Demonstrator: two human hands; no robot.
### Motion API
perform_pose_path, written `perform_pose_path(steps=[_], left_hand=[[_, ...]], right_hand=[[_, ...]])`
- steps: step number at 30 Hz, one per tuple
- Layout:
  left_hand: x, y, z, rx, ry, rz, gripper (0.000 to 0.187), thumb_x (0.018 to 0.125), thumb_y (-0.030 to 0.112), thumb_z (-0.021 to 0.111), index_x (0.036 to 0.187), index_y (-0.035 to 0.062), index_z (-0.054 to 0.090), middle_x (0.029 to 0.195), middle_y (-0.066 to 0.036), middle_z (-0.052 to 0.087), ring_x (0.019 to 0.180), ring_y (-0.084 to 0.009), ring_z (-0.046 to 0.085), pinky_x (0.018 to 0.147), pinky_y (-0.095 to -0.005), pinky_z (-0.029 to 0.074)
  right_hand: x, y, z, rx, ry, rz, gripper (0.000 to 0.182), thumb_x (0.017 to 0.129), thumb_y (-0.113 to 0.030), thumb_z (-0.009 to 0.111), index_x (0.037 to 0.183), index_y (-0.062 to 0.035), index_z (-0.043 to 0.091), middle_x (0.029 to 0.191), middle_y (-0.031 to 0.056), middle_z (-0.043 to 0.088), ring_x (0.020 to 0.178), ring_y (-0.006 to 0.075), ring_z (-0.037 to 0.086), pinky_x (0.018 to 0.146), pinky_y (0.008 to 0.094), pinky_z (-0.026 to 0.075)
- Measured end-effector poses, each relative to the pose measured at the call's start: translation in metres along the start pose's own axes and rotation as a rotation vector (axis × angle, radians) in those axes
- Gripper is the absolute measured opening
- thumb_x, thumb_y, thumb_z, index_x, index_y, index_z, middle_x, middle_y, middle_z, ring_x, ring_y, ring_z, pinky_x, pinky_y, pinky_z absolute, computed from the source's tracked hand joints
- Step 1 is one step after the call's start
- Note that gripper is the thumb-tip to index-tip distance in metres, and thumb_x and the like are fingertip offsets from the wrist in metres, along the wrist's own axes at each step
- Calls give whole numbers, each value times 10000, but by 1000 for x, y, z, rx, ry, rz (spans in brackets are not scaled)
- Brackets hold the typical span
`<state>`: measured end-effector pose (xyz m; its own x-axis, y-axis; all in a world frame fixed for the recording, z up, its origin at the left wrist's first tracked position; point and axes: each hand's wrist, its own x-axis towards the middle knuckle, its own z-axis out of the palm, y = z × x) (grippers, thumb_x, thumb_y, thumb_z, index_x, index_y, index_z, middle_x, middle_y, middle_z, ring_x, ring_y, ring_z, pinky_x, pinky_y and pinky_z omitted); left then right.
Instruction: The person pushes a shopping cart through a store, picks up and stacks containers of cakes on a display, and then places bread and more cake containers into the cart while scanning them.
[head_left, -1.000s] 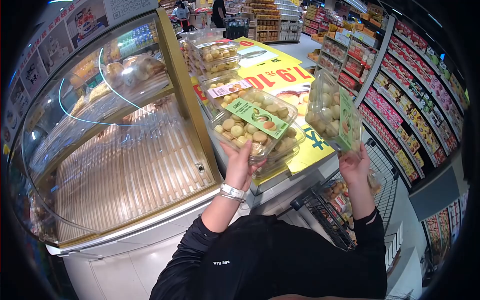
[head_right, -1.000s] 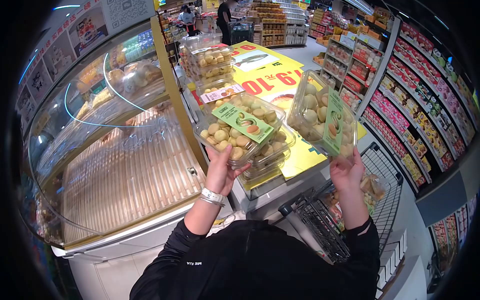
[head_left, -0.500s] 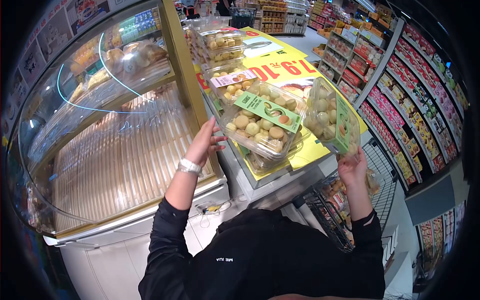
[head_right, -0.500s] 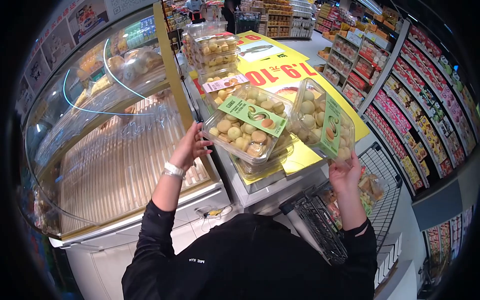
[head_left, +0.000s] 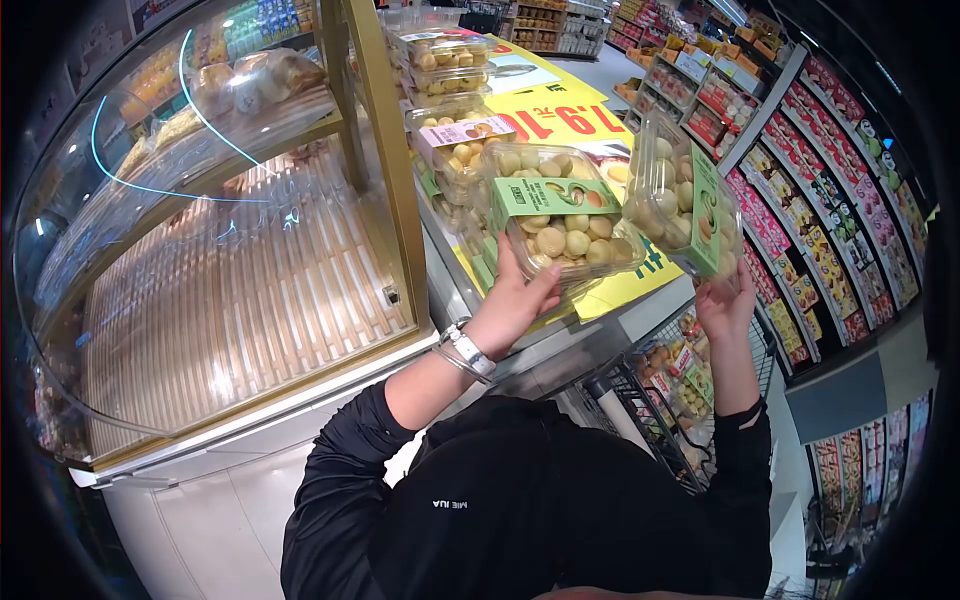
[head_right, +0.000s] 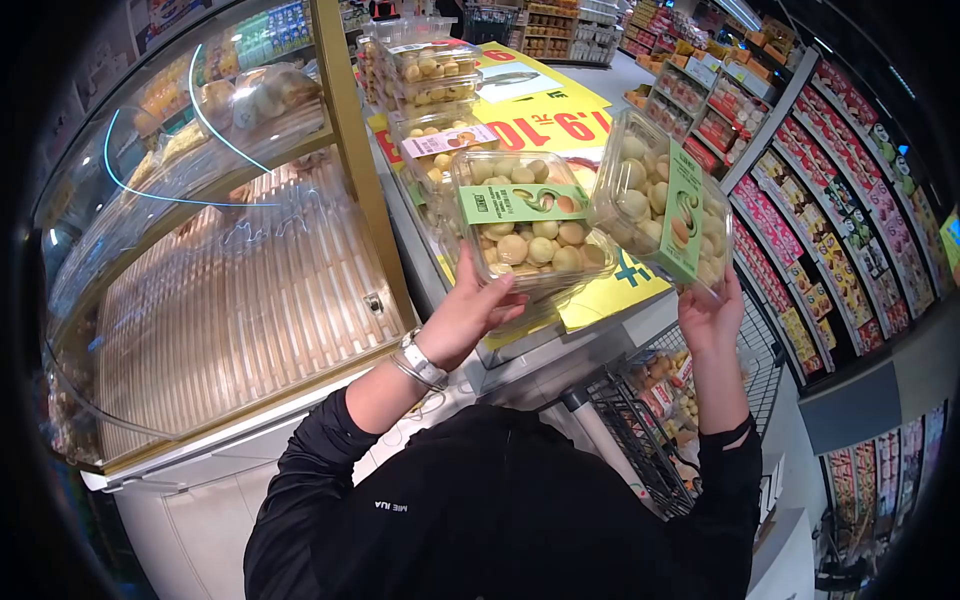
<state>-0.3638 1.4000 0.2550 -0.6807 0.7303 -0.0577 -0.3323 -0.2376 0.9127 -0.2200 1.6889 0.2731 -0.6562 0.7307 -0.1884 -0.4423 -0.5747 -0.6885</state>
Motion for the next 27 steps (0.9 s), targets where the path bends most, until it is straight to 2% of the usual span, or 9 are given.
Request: perform_pose_path(steps=[5,8,10,13,15,17,19,23,27], left_hand=[[-7,-5,-11,330,-161,20,987,865,307,577,1357,24,-231,1304,-236,215,982,-207,514,790,-279,473],[-14,0,-15,508,-171,28,924,846,347,588,1402,-7,-59,1248,-250,250,1048,-248,455,871,-316,426],[-16,1,-18,834,-85,238,762,849,308,580,1411,29,149,1274,-222,254,1077,-270,406,882,-337,411],[-15,-7,-19,1070,-1,440,740,819,320,591,1363,-37,238,1285,-250,244,1176,-348,302,986,-385,311],[-14,-15,-18,1058,-16,485,737,811,311,593,1352,-53,247,1295,-258,233,1191,-367,285,1012,-390,269],[-13,-21,-17,1047,-37,525,735,804,302,595,1340,-69,256,1305,-266,222,1207,-387,269,1037,-395,227],[-11,-24,-15,1055,-10,545,733,796,287,607,1333,-74,263,1317,-273,215,1232,-393,247,1041,-393,225],[-6,-27,-14,996,-9,590,726,783,266,621,1326,-72,279,1304,-267,240,1223,-388,260,1038,-397,230],[-3,-26,-15,1031,-9,609,709,776,229,630,1321,-72,290,1288,-259,271,1201,-388,293,1028,-399,246]], right_hand=[[10,-9,35,-137,-202,15,389,915,-320,432,1185,-48,495,1080,95,602,840,180,620,541,212,519],[4,0,77,-234,-130,12,389,925,-312,407,1193,-42,489,1100,89,602,862,162,629,546,201,520],[21,5,75,-226,-211,60,395,925,-316,405,1199,-42,483,1095,88,602,858,165,631,545,200,521],[27,17,78,-257,-370,122,403,928,-321,392,1207,-41,471,1077,92,605,866,167,632,540,203,523],[26,24,92,-411,-246,140,410,932,-329,375,1209,-41,467,1078,99,600,861,166,633,540,205,526],[61,14,80,-478,-389,161,422,927,-329,375,1222,-40,459,1115,107,584,859,168,634,543,205,534],[77,3,89,-531,-532,286,440,916,-334,387,1234,-37,455,1132,112,579,899,194,625,623,280,555],[104,-15,111,-693,-392,252,424,887,-312,472,1191,-17,496,1084,112,605,977,209,592,783,387,515],[138,-28,145,-1077,-487,246,338,862,-244,542,1104,-9,567,971,61,635,825,119,627,718,263,525]])
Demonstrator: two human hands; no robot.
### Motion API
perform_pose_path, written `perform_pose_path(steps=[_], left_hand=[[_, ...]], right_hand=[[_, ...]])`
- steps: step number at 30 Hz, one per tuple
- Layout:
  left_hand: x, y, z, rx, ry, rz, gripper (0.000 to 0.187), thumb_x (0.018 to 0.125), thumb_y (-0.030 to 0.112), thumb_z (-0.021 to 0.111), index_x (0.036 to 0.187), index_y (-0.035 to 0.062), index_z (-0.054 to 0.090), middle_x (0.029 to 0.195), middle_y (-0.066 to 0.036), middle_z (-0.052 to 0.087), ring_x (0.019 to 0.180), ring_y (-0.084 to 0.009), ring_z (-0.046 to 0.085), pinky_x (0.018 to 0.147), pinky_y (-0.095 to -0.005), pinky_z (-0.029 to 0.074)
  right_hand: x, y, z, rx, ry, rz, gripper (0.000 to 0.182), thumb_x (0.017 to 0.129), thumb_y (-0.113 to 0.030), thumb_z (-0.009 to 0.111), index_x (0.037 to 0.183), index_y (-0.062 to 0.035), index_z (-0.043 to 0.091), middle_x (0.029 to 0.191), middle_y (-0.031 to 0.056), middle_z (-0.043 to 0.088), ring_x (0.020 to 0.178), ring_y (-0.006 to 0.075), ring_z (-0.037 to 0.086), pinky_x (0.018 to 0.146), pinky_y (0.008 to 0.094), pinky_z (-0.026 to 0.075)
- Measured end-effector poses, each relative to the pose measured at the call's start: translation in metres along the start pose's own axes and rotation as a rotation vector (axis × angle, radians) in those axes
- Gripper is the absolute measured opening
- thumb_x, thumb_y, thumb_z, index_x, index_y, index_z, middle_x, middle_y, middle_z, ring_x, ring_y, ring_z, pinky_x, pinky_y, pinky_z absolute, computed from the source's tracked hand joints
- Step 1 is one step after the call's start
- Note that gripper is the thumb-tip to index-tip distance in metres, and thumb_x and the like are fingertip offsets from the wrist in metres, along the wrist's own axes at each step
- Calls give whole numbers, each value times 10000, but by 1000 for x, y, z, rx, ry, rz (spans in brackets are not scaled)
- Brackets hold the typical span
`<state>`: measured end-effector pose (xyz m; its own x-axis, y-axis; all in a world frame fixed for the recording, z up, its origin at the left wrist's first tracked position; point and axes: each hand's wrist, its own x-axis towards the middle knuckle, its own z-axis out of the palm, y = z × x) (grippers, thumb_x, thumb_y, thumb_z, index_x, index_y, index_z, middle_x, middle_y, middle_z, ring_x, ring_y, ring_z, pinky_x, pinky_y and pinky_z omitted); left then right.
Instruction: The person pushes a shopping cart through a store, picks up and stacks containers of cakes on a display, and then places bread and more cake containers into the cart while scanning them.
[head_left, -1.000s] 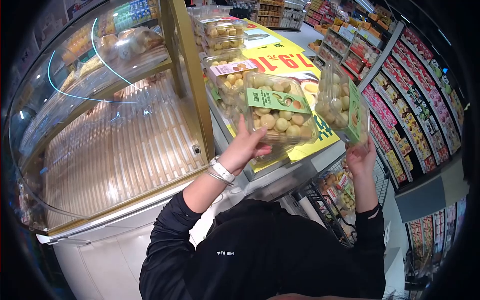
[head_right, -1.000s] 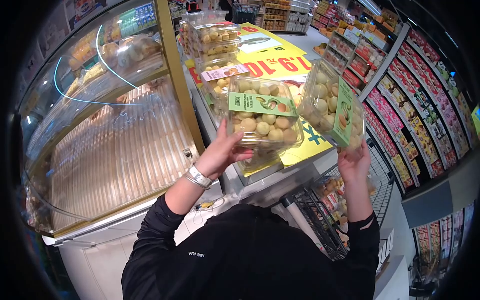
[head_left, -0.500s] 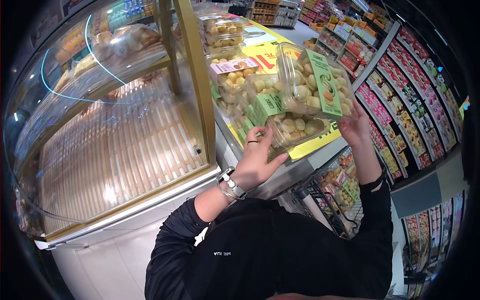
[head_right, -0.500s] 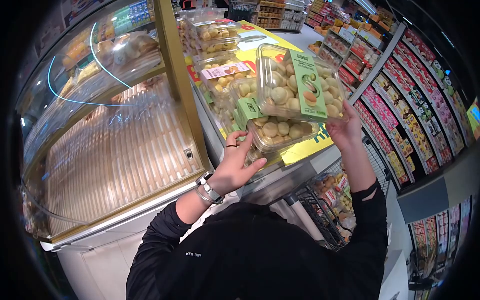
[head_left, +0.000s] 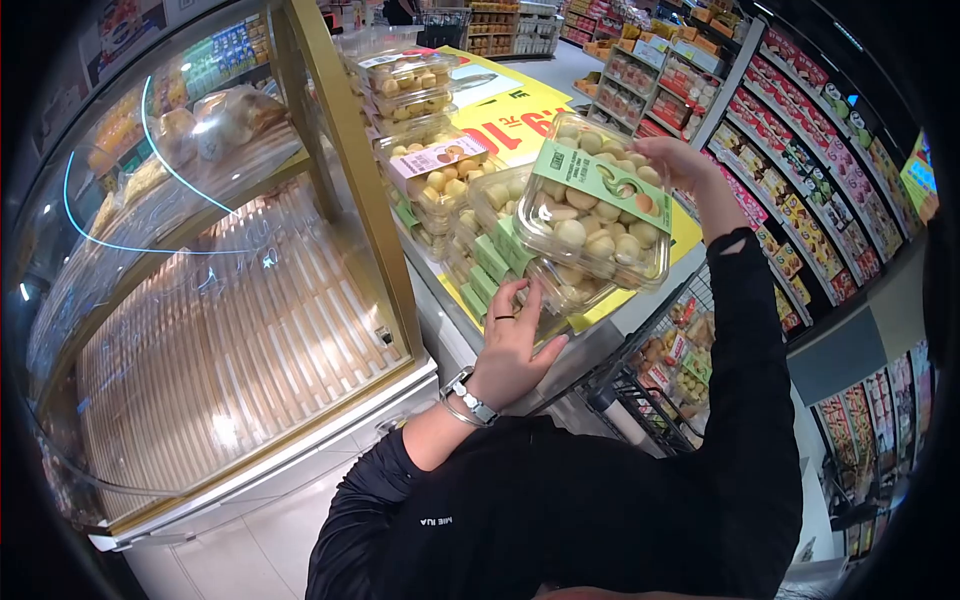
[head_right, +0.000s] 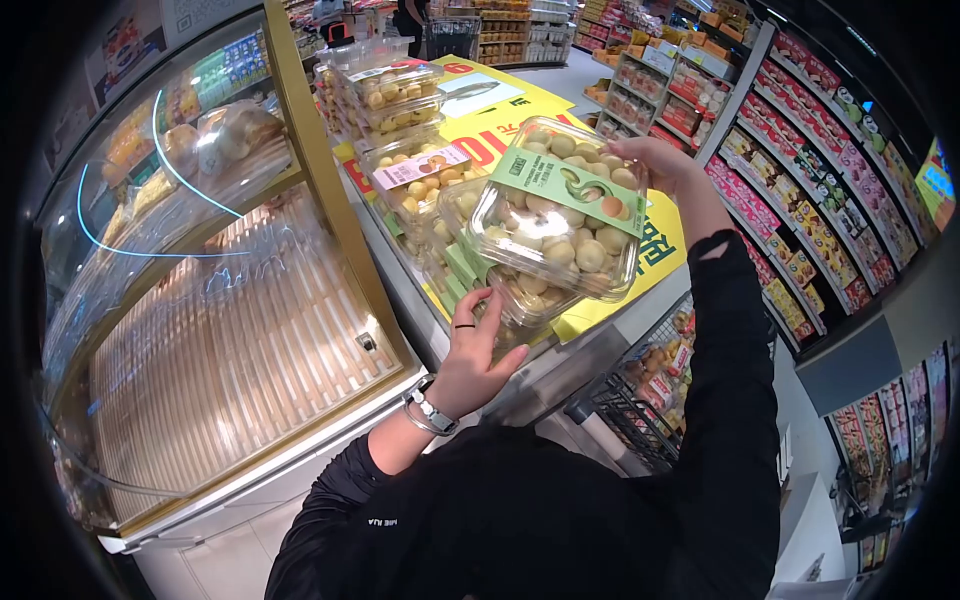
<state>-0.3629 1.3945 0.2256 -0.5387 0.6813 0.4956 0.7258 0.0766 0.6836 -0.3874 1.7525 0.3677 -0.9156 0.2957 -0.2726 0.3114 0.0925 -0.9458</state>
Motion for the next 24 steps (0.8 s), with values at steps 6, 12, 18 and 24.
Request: perform_pose_path(steps=[6,12,18,24], left_hand=[[-1,-9,-4,-20,-1,22,683,780,195,633,1327,-47,303,1265,-237,309,1184,-380,323,1016,-398,267],[1,-26,-24,-213,79,-114,601,771,123,621,1295,-11,358,1197,-220,383,1121,-356,383,980,-386,307],[50,-19,-41,-137,235,45,629,863,251,515,1357,-26,243,1355,-246,260,1250,-401,263,1049,-408,213],[51,-3,-10,-106,77,165,816,883,585,304,1401,-20,127,1464,-242,44,1341,-435,54,1080,-471,86]], right_hand=[[57,-30,27,-306,-191,79,296,897,-202,546,1120,-11,579,806,-34,586,607,35,486,548,188,430],[89,-24,43,-384,-240,42,344,940,-227,464,1215,-29,523,1012,33,596,918,80,550,766,231,475],[27,34,37,130,-119,-376,705,901,-571,268,1396,-69,254,1397,130,315,1237,229,366,1029,363,321],[-42,80,57,573,-132,-276,771,871,-627,258,1372,-40,286,1388,155,338,1264,273,359,1052,391,292]])
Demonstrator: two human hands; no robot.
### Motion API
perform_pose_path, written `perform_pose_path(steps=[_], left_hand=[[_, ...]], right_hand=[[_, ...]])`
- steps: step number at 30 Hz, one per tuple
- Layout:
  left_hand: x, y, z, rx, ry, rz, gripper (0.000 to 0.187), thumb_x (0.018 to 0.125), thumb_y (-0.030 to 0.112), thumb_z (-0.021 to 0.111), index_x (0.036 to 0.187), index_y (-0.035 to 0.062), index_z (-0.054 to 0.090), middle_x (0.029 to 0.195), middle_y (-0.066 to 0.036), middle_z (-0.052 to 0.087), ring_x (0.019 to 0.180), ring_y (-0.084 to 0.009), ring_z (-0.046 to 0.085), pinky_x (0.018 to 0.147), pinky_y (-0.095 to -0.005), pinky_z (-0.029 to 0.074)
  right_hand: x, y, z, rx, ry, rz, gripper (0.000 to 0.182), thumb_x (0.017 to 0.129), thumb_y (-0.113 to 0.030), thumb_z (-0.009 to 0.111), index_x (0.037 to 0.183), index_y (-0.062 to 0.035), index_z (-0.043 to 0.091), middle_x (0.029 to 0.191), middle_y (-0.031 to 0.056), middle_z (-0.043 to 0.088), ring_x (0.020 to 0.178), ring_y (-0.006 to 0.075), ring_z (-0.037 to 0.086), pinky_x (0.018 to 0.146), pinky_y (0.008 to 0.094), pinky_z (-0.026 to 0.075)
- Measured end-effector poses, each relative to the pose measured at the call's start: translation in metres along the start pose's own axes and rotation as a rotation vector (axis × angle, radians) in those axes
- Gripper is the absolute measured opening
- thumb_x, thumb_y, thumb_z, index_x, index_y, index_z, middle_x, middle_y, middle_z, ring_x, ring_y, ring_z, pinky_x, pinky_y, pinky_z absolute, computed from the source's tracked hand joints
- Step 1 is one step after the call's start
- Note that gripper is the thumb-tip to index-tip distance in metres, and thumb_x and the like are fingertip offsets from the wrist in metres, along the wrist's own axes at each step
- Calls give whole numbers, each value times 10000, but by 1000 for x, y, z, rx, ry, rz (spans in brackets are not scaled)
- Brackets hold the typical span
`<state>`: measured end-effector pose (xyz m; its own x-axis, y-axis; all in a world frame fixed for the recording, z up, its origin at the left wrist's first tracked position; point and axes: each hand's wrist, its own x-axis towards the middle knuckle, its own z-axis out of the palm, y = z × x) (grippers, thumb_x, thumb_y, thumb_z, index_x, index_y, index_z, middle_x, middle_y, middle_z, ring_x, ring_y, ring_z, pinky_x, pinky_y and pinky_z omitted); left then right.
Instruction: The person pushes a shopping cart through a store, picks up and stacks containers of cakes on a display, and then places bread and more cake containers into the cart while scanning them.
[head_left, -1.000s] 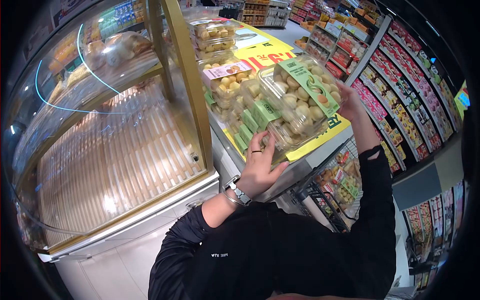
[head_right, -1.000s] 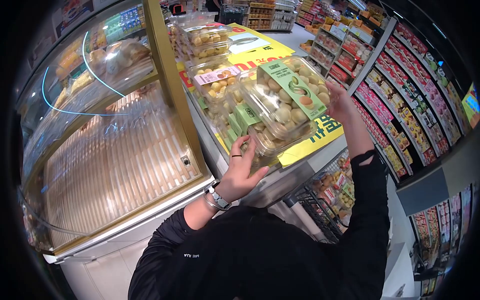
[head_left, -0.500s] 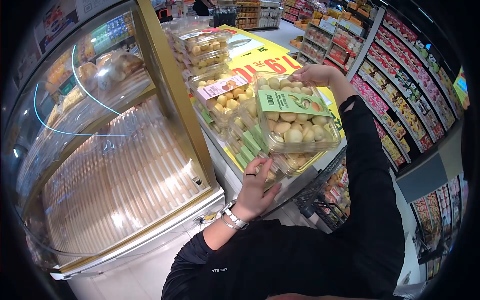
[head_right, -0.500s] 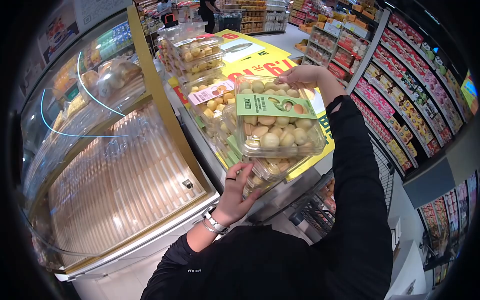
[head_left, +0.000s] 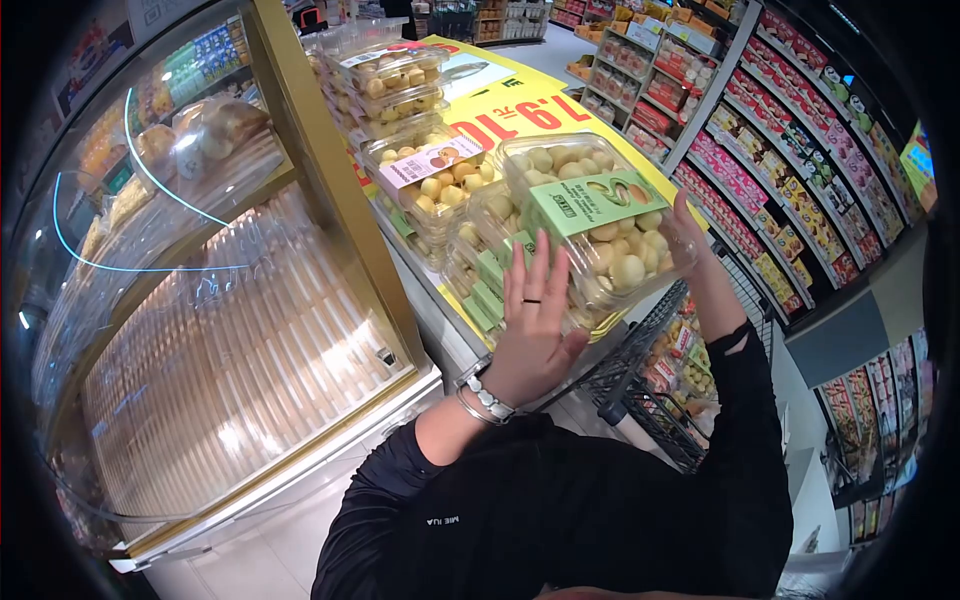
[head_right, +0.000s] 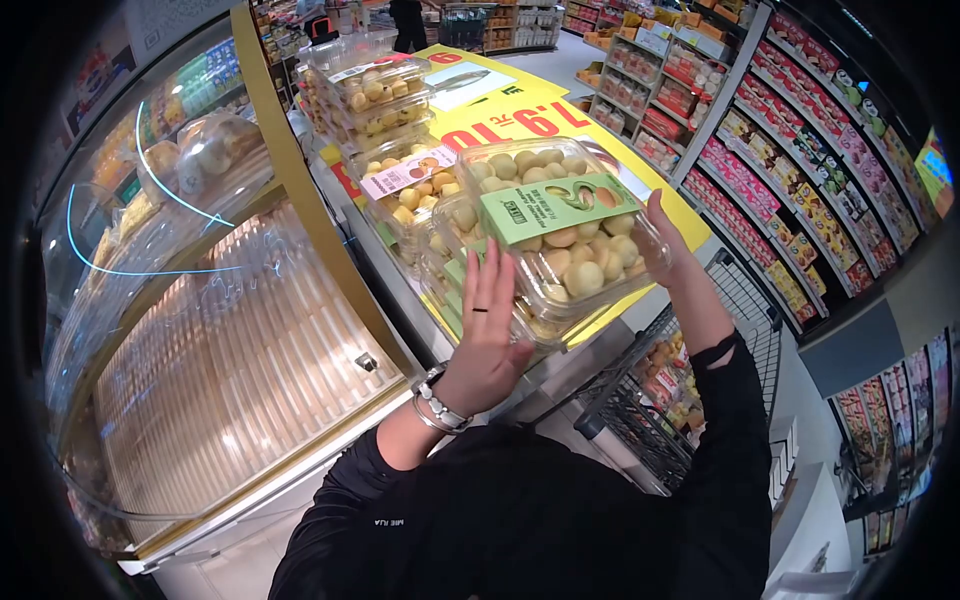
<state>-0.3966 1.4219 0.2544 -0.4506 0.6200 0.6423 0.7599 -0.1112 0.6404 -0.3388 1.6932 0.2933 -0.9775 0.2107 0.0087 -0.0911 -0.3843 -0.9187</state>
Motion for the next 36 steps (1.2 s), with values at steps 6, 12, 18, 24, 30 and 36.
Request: perform_pose_path(steps=[6,12,18,24,30,36], left_hand=[[-12,-7,2,-83,34,8,821,874,563,358,1410,-2,97,1468,-237,-3,1353,-416,-18,1083,-478,49],[0,-9,17,-239,254,-110,815,862,331,462,1389,-52,-28,1455,-251,-96,1353,-402,-81,1092,-456,18],[5,-9,28,-293,342,-83,834,881,467,394,1388,-52,-16,1454,-265,-45,1350,-414,-62,1085,-470,1],[45,1,8,-131,379,45,822,868,496,396,1402,-11,32,1455,-259,6,1346,-428,-31,1084,-478,17],[104,-47,-40,-98,524,-30,695,878,368,382,1405,8,108,1453,-224,121,1353,-378,71,1090,-432,91],[130,-108,-73,-316,737,-57,573,920,294,368,1397,18,216,1424,-188,244,1311,-297,250,1077,-345,166]], right_hand=[[9,9,3,251,-88,117,673,909,-547,317,1334,-26,340,1318,170,429,1180,303,460,1005,404,364],[16,14,-10,183,-13,197,515,929,-363,354,1323,-31,368,1302,173,449,1165,306,473,999,411,368],[3,17,12,339,-153,137,584,901,-421,344,1335,-30,355,1311,178,439,1185,318,452,1021,418,338],[23,-20,35,323,-256,1,607,888,-436,380,1341,-33,341,1335,187,402,1194,325,440,1018,437,345],[113,-35,69,214,-268,18,542,868,-454,414,1223,-51,487,1153,152,562,1028,292,567,916,432,446],[199,-3,92,140,-60,128,528,838,-501,459,1147,-81,547,1115,117,587,998,276,561,889,405,432]])
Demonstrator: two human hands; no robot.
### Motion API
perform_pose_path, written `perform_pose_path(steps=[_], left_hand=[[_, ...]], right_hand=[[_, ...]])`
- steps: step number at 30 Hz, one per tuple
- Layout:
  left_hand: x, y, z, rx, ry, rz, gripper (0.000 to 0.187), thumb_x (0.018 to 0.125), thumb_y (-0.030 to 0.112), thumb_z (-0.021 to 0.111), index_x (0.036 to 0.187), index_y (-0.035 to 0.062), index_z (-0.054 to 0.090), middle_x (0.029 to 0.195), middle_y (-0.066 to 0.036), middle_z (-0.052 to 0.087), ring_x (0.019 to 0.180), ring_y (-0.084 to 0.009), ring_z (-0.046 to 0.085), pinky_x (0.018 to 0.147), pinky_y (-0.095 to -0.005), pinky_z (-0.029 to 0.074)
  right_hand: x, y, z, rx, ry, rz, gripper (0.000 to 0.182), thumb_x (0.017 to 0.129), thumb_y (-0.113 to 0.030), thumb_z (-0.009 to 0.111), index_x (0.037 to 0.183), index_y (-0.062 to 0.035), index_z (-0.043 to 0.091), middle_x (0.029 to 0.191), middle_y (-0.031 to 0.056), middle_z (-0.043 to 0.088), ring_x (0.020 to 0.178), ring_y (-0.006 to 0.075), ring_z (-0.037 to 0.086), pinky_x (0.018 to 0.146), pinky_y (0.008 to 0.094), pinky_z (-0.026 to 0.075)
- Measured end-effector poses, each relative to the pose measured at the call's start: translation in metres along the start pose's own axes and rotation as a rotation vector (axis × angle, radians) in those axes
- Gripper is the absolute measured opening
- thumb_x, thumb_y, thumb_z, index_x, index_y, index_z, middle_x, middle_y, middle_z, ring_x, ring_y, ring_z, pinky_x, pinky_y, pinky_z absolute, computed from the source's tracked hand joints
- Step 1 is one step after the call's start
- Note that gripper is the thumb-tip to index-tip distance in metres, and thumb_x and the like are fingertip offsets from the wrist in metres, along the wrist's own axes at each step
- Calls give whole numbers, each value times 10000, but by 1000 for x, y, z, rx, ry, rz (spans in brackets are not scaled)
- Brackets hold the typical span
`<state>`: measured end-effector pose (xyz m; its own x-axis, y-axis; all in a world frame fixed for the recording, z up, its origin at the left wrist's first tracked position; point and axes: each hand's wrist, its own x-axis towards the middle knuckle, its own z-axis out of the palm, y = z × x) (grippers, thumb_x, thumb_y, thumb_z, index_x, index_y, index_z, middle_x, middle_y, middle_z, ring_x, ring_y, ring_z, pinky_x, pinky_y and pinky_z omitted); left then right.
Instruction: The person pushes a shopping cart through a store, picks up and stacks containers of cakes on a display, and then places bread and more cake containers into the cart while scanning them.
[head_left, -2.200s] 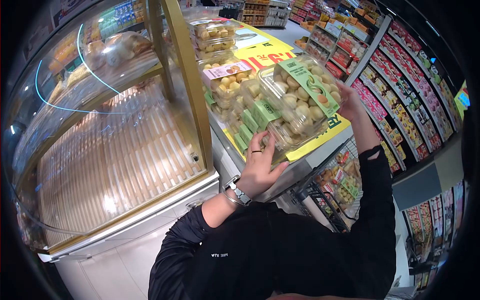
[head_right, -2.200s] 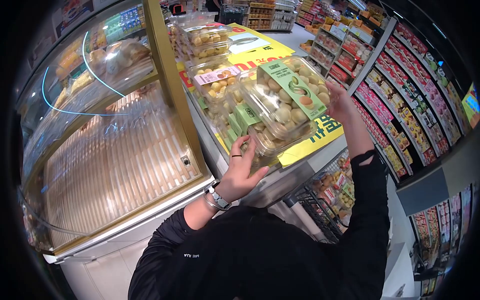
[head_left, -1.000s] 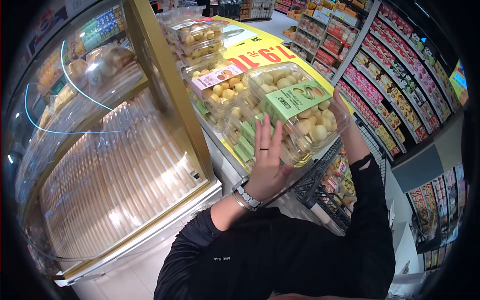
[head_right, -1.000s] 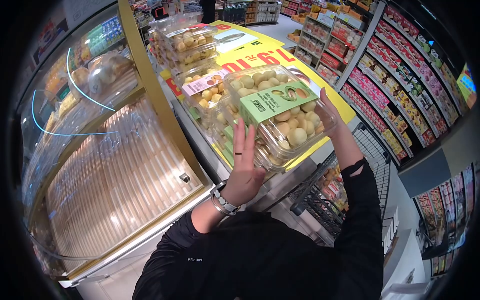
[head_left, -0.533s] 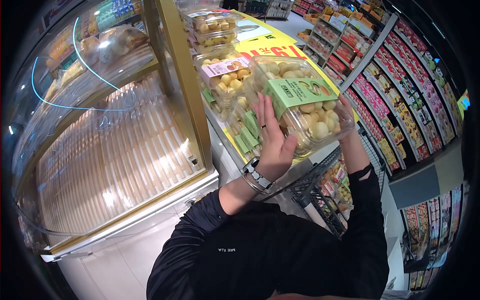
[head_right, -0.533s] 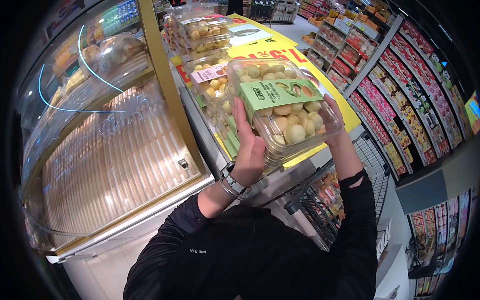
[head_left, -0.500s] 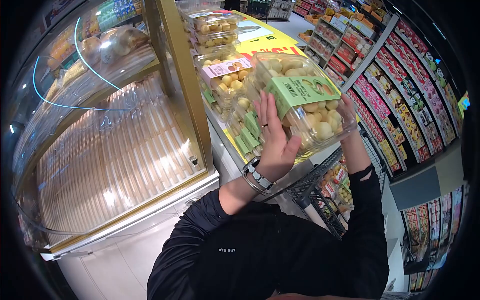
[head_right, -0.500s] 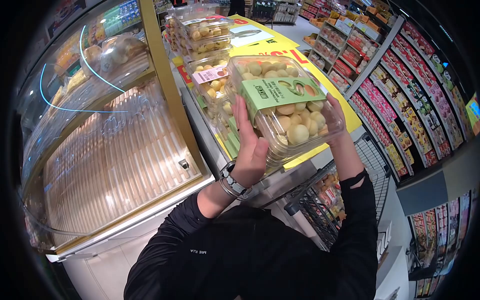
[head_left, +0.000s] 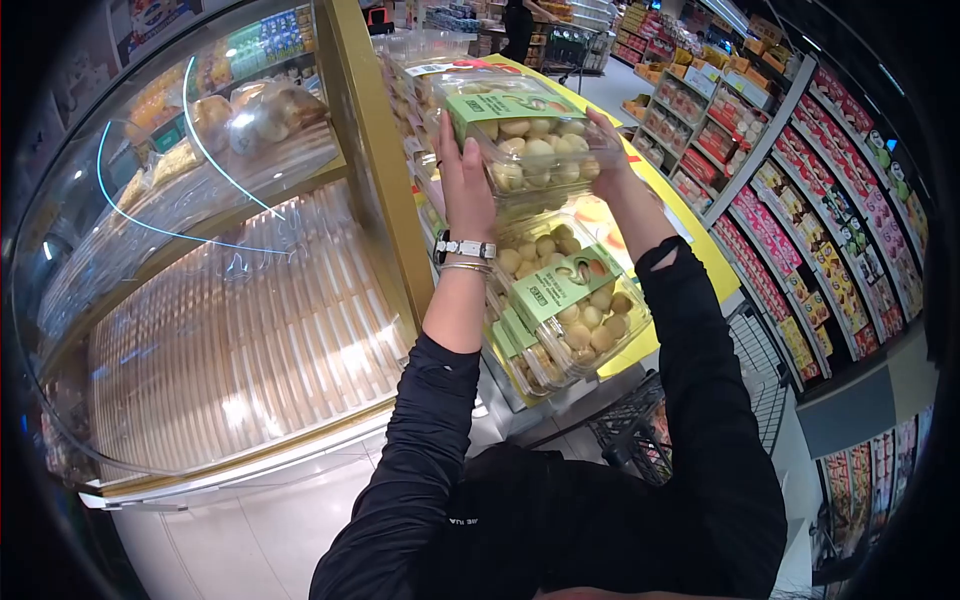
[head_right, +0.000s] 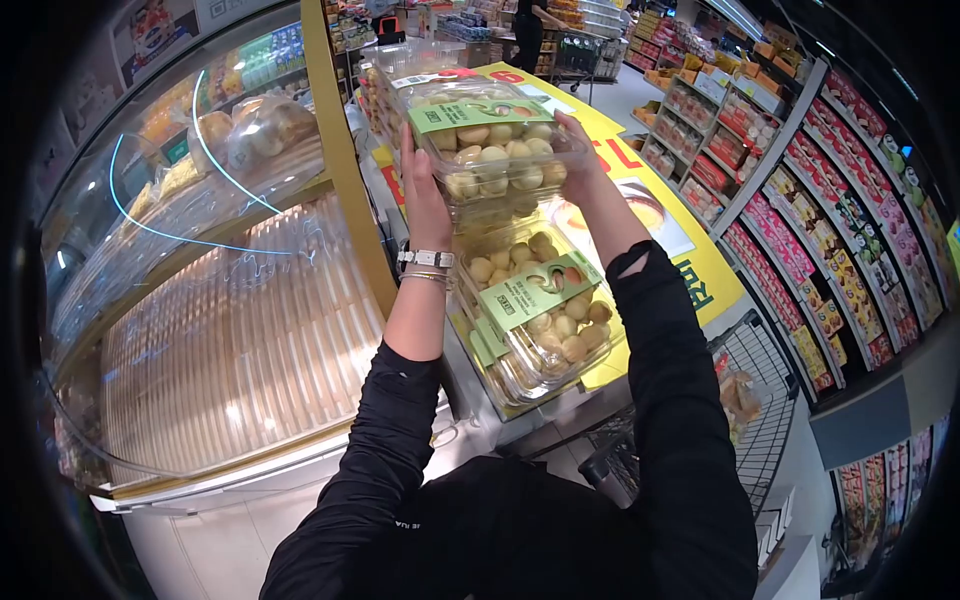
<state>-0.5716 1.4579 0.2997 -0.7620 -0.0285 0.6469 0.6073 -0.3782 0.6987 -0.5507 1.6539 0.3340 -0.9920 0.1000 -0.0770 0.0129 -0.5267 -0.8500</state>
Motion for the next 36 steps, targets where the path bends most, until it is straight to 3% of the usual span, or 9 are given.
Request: perform_pose_path(steps=[4,10,15,22,28,29,32,33,36], left_hand=[[-6,-40,-10,280,97,-38,536,932,292,348,1380,11,258,1390,-208,324,1304,-318,273,1075,-367,182],[-31,-65,-22,523,125,-219,567,952,379,307,1370,-2,271,1399,-222,298,1323,-320,234,1079,-388,174],[-24,-87,-19,57,141,-355,672,939,517,214,1395,22,219,1430,-187,256,1331,-291,231,1079,-356,190],[-28,-62,-12,-248,160,-419,740,911,595,161,1420,59,163,1462,-115,202,1320,-226,252,1078,-325,193],[-43,-17,-1,17,208,-287,709,918,570,95,1428,77,124,1484,-124,130,1360,-246,156,1099,-347,122],[-45,-25,-9,93,85,-187,605,958,467,131,1432,93,102,1487,-135,105,1371,-257,111,1102,-352,105],[-55,-7,2,160,18,-189,542,980,355,204,1432,83,81,1484,-150,104,1371,-270,108,1101,-358,102],[-59,-7,2,215,-15,-185,537,979,278,262,1426,53,66,1483,-160,101,1372,-278,96,1101,-365,100],[-64,-13,3,423,-69,-164,549,979,302,246,1422,34,61,1480,-168,104,1372,-281,93,1100,-364,98]], right_hand=[[44,33,-26,-29,169,-46,480,821,-482,491,1080,-85,568,1006,96,603,880,243,570,804,372,451],[43,47,-37,-115,142,-119,535,822,-521,511,1110,-71,543,1105,104,576,967,250,552,852,382,433],[42,47,-42,-114,-36,-10,652,862,-610,391,1227,-77,476,1143,101,521,1003,229,513,886,360,396],[40,44,-46,-214,-70,21,686,861,-641,345,1258,-92,444,1100,74,513,999,209,496,910,368,370],[22,40,-32,-196,92,-120,646,919,-578,199,1280,-86,412,1228,114,491,1145,219,453,964,375,345],[19,37,-35,-136,82,-142,665,926,-561,156,1311,-63,370,1295,138,446,1212,225,405,985,377,334],[2,36,-24,-77,27,-231,695,913,-584,195,1277,-30,402,1331,115,412,1164,247,424,999,392,312],[0,38,-13,-147,114,-274,709,917,-579,197,1254,5,419,1337,124,407,1155,251,430,993,388,315],[30,43,-30,-387,297,-284,671,937,-539,208,1294,-3,398,1316,135,434,1209,252,393,1004,382,298]])
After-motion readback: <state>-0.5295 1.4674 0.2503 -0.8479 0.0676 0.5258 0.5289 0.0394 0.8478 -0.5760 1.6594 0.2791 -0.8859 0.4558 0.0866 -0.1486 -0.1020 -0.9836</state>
